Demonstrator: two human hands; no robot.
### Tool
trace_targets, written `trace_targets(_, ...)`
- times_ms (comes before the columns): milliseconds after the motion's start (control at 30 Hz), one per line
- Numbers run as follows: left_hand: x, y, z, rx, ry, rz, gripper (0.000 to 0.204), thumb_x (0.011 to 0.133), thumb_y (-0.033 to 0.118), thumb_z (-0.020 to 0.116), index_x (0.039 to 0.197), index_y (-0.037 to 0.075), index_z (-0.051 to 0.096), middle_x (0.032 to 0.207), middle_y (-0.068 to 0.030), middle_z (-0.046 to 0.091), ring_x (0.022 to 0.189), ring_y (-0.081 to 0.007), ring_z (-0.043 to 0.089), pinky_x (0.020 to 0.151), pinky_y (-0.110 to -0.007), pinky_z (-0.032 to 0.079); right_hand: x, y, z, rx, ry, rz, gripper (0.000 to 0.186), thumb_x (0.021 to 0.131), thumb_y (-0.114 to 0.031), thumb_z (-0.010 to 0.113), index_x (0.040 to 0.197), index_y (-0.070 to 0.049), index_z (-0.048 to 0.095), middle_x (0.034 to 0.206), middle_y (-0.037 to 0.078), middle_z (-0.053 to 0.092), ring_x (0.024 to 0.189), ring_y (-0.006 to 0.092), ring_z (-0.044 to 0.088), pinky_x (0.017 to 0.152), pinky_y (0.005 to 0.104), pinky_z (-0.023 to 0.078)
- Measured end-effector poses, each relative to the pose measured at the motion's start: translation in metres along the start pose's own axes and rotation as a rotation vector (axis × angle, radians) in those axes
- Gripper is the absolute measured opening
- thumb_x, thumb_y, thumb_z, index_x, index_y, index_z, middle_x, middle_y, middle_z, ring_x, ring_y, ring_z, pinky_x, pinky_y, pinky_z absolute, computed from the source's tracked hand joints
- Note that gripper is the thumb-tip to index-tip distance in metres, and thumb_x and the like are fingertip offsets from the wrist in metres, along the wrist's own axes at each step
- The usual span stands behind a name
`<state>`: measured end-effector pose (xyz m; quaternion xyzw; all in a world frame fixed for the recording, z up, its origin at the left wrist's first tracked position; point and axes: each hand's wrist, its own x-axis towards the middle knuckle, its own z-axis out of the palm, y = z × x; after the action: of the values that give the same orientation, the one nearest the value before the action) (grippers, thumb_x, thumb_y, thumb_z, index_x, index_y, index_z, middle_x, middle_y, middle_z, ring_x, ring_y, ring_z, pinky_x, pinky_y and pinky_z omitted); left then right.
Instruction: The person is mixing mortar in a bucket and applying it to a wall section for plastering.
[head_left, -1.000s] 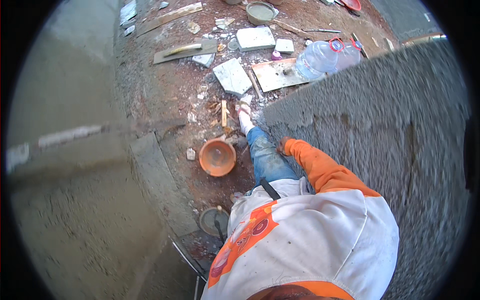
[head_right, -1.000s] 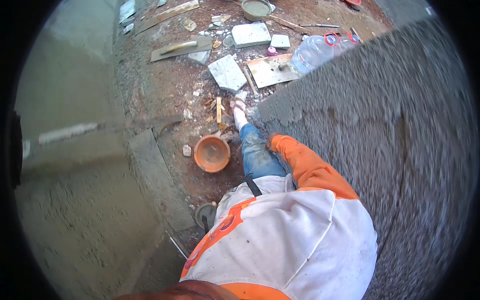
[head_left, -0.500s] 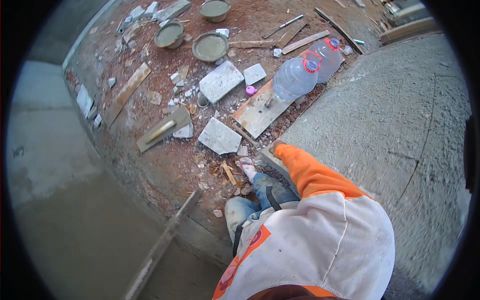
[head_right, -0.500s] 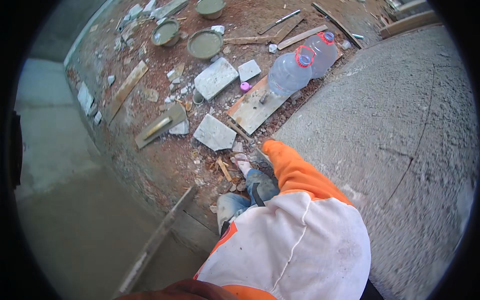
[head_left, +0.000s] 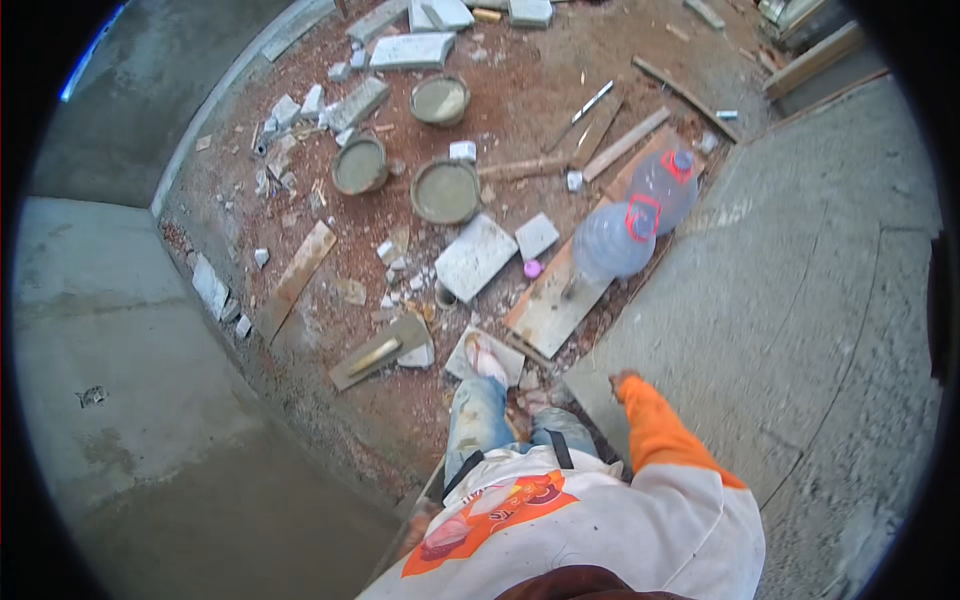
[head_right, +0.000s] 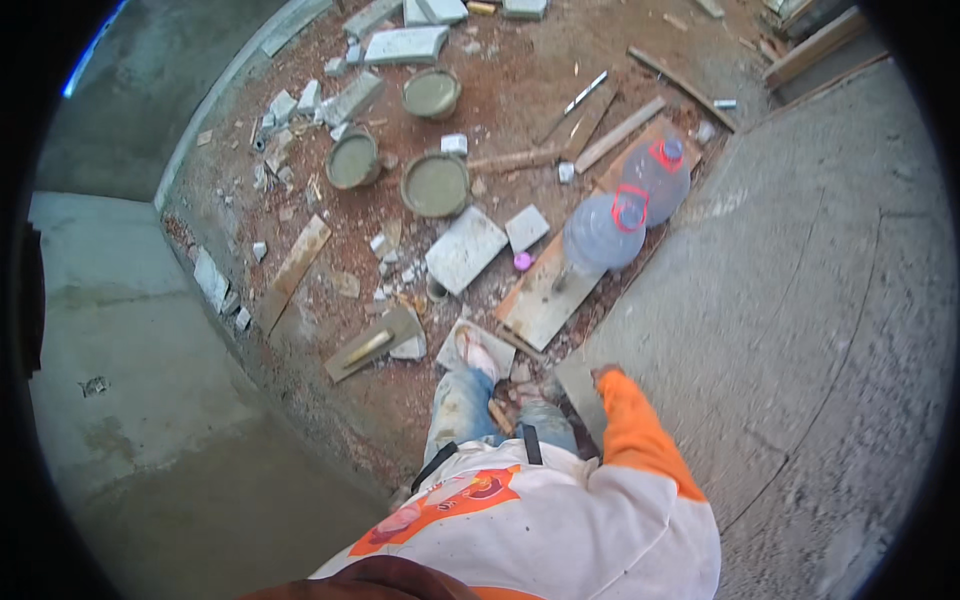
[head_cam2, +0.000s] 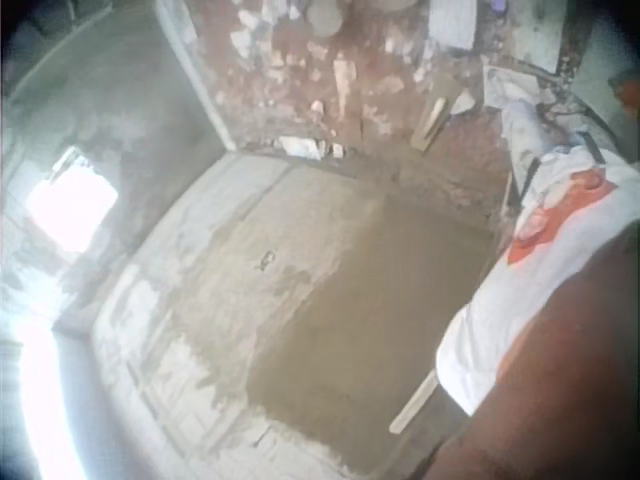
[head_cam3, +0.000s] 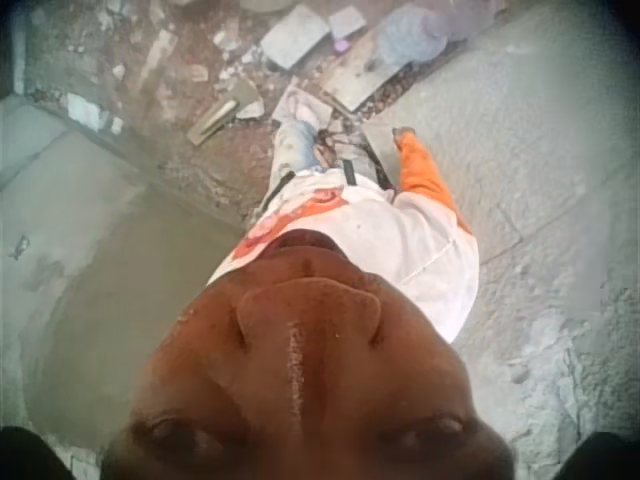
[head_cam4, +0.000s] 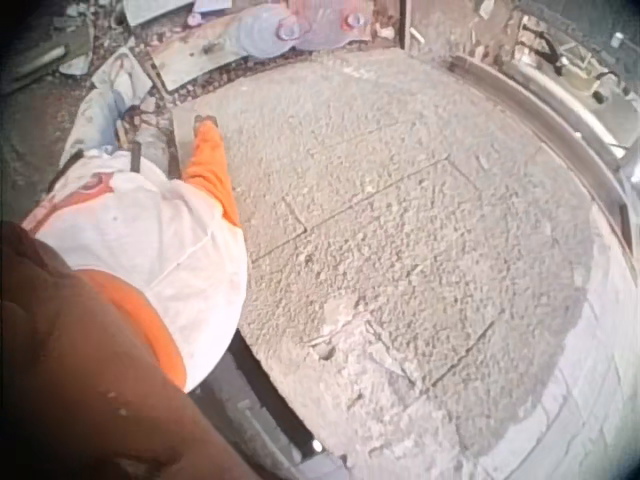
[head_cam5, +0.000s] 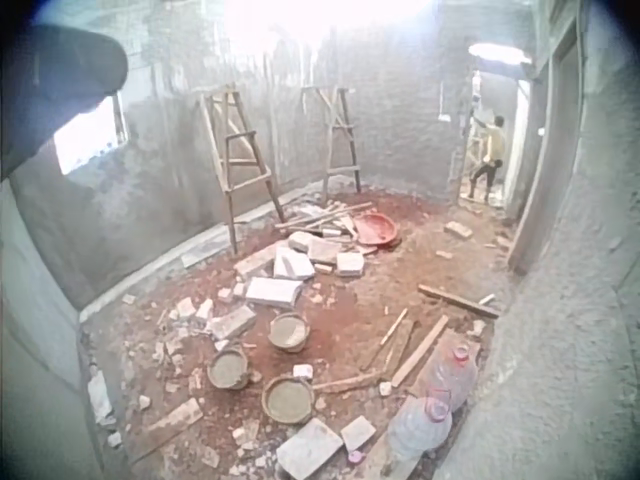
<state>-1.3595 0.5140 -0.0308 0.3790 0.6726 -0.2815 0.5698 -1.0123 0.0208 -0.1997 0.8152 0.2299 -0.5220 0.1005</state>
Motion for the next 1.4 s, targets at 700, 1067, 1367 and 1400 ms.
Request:
trace_targets(700,-0.106,0.576,0.363,0.1,-0.389,0.723,0.031,0.085,0.034,0.047,0.103,0.01,0.051,0.094,-0.0045,0.056,0.074,-0.0135,0.055,0.058,-0.027,0.044,-0.129,0.1,-0.297,1.324,-0.052,0.82,0.046,0.083,-0.042,0.045,0.108,-0.005,0.055,0.105,0.014,0.058,0.092,0.0288,0.058,0.082,0.0416,0.043)
trace_targets(1067,-0.061,0.78,0.573,0.539,-0.052,0.493,0.025,0.086,0.029,0.046,0.099,0.009,0.052,0.078,-0.0041,0.057,0.06,-0.0141,0.053,0.048,-0.03,0.043,0.057,0.475,-0.483,1.801,0.631,0.661,0.019,0.084,-0.026,0.048,0.089,-0.009,0.054,0.062,0.007,0.052,0.049,0.0206,0.052,0.04,0.0359,0.045)
trace_targets(1367,-0.065,0.903,0.664,0.408,0.075,0.368,0.027,0.085,0.025,0.046,0.104,0.009,0.055,0.083,-0.0069,0.06,0.072,-0.0175,0.057,0.059,-0.035,0.046,0.186,0.585,-0.724,1.779,0.689,0.361,0.014,0.079,-0.023,0.054,0.086,-0.011,0.052,0.061,0.005,0.053,0.047,0.0183,0.052,0.038,0.0305,0.042)
trace_targets(1400,-0.036,0.912,0.673,0.491,0.07,0.297,0.027,0.084,0.025,0.046,0.102,0.008,0.056,0.088,-0.0077,0.061,0.078,-0.0177,0.059,0.066,-0.039,0.047,0.2,0.583,-0.75,1.759,0.616,0.309,0.014,0.079,-0.023,0.054,0.085,-0.011,0.052,0.061,0.005,0.053,0.047,0.0183,0.052,0.038,0.0298,0.041)
